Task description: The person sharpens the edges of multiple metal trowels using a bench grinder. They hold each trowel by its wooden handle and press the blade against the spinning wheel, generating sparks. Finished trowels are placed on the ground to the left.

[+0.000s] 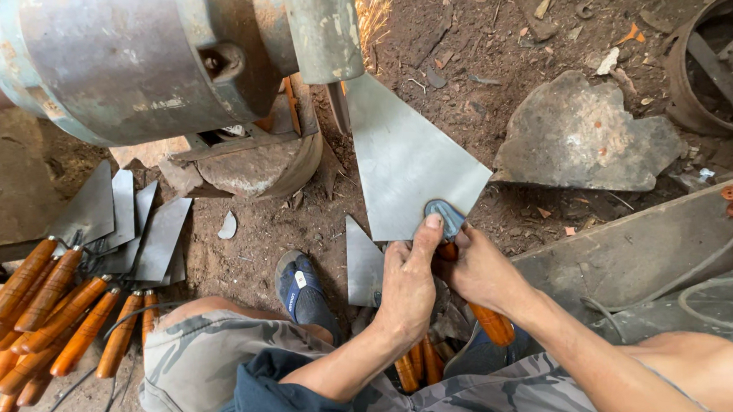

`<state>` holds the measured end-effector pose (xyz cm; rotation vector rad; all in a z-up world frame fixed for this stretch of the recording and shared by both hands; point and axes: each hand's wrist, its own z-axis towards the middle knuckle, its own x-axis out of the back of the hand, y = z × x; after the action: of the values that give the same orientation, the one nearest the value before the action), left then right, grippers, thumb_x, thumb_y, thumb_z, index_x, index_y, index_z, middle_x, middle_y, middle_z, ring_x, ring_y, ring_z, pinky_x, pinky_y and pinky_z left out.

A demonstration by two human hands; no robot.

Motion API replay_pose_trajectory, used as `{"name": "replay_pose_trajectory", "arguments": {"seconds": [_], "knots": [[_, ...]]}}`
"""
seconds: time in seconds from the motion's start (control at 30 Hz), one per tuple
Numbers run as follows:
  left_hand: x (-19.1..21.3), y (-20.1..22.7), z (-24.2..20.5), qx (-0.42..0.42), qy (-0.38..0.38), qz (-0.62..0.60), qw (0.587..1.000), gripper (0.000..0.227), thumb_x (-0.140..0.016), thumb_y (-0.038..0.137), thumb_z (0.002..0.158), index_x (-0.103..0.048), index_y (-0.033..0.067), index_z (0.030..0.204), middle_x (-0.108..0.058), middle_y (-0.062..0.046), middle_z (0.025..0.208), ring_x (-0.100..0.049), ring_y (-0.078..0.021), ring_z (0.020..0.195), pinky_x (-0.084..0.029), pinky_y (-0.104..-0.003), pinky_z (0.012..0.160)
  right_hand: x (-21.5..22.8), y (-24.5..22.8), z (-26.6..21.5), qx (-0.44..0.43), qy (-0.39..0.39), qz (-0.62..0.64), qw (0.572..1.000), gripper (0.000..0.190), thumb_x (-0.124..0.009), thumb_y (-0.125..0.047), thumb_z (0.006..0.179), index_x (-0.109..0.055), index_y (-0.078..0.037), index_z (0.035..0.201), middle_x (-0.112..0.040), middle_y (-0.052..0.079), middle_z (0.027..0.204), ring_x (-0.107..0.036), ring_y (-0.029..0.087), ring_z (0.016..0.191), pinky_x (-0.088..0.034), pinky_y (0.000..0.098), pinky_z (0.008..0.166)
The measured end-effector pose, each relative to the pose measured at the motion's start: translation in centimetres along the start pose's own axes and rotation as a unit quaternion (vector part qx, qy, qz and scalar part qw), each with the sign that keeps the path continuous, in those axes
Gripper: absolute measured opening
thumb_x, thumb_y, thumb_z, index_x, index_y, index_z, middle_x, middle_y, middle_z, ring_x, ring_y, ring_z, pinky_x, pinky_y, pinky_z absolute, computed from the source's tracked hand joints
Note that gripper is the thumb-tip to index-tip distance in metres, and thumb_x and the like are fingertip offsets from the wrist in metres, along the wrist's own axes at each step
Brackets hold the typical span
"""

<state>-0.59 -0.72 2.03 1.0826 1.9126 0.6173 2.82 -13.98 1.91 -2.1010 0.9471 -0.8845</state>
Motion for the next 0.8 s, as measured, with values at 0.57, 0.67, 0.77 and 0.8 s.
{"name": "replay_pose_trajectory", "arguments": {"seconds": [0.57,0.67,0.77,0.8], "knots": [[-1.0,2.3,2.1,-0.003,0.030,-0.025,0.999,0.043,-0.065,0.040,0.096,-0.071,-0.0019,0.094,-0.065,0.000,0.084,-0.053,-0.0099,0.079,-0.045,-0.029,0.073,0.9,-1.9,2.2,-0.059,-0.013,-0.001,0.998,0.025,-0.061,-0.006,0.088,-0.062,-0.002,0.113,-0.072,0.015,0.086,-0.066,0.025,0.077,-0.055,0.0407,0.071],[-0.9,2.3,3.5,-0.006,0.037,-0.038,0.999,0.041,-0.066,0.039,0.095,-0.071,-0.0016,0.093,-0.066,-0.001,0.084,-0.054,-0.0101,0.078,-0.045,-0.029,0.073,1.0,-1.7,3.4,0.011,-0.005,0.002,1.000,0.026,-0.063,-0.006,0.086,-0.062,-0.002,0.111,-0.075,0.012,0.089,-0.068,0.021,0.082,-0.055,0.0365,0.076],[-1.0,2.4,5.5,-0.034,0.037,-0.043,0.998,0.044,-0.067,0.039,0.097,-0.070,-0.0048,0.096,-0.066,-0.005,0.087,-0.054,-0.0119,0.080,-0.045,-0.030,0.073,1.4,-1.7,5.4,0.035,-0.006,-0.023,0.999,0.024,-0.063,-0.006,0.086,-0.065,0.001,0.109,-0.077,0.013,0.092,-0.071,0.021,0.085,-0.055,0.0344,0.080],[-1.0,2.5,6.2,-0.046,0.036,-0.045,0.997,0.045,-0.067,0.039,0.097,-0.070,-0.0059,0.097,-0.067,-0.006,0.089,-0.054,-0.0124,0.081,-0.045,-0.029,0.074,1.4,-1.8,6.0,0.034,0.001,-0.007,0.999,0.029,-0.062,-0.006,0.084,-0.062,0.000,0.113,-0.076,0.012,0.093,-0.070,0.021,0.086,-0.055,0.0341,0.080]]}}
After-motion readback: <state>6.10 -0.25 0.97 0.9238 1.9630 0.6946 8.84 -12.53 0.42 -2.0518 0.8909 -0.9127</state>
